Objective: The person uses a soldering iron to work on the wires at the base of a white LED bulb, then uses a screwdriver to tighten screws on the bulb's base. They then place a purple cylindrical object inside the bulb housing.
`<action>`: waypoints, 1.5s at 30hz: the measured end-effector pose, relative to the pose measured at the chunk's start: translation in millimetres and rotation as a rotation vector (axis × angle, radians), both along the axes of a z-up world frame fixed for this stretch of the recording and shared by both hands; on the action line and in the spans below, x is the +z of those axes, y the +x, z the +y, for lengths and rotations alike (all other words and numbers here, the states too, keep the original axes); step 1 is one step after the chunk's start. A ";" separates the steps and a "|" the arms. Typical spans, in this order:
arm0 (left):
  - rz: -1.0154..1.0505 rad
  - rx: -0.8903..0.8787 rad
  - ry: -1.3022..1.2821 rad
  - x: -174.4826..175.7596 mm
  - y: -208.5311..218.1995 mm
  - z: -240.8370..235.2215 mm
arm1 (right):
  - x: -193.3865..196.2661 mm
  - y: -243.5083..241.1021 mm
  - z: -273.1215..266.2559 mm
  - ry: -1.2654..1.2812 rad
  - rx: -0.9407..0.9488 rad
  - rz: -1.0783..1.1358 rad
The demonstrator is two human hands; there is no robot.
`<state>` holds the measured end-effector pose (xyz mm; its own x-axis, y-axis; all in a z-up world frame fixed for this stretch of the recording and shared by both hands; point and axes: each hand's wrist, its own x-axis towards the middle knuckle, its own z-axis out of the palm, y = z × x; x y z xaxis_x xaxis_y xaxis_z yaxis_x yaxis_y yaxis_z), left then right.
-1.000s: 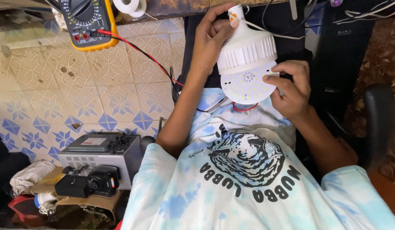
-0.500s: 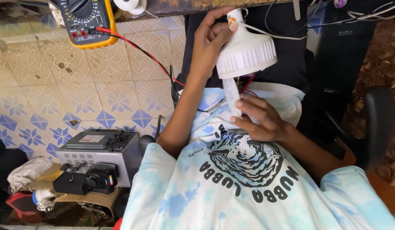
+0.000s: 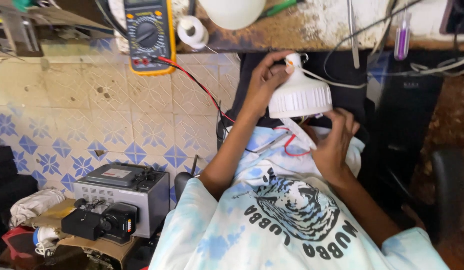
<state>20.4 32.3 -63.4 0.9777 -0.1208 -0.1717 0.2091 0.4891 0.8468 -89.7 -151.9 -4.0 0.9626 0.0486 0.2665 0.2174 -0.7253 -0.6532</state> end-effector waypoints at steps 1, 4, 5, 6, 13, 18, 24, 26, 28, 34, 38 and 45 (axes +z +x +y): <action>0.043 -0.004 -0.037 -5.5 -0.2 -1.8 | -3.7 -2.1 0.4 -0.036 0.016 0.009; 0.051 0.008 0.000 -6.0 0.2 -4.6 | -17.7 -4.3 0.6 -0.019 -0.001 -0.011; 0.034 0.020 0.007 -5.6 2.8 -2.2 | -19.7 -1.5 1.9 -0.011 0.011 -0.028; 0.081 0.009 0.008 -5.5 1.8 -2.5 | -20.2 -2.3 0.8 0.009 -0.007 -0.021; 0.133 0.046 -0.002 -8.7 -1.3 -8.6 | -16.9 -0.8 1.2 0.060 0.006 -0.001; 0.288 0.068 -0.087 -24.5 -5.2 -19.4 | 24.3 7.0 0.2 0.258 0.038 0.017; 0.442 -0.034 -0.187 -61.2 -12.2 -35.9 | 72.2 7.9 -8.1 0.209 0.029 0.035; 0.474 -0.095 -0.159 -61.8 -16.2 -34.8 | 75.1 7.2 -14.2 0.192 0.045 0.045; 0.331 -0.292 0.082 -66.1 -20.6 -33.8 | 79.4 7.3 -17.1 0.144 0.039 0.135; 0.141 -0.456 0.661 21.4 -23.4 -16.3 | 61.6 12.6 -14.7 0.075 0.033 0.134; -0.071 -0.274 0.940 54.1 -25.5 5.0 | 58.1 16.9 -14.2 0.095 0.034 0.119; -0.610 -0.346 0.930 124.6 -37.6 5.4 | 44.6 32.4 -20.8 0.121 0.029 0.116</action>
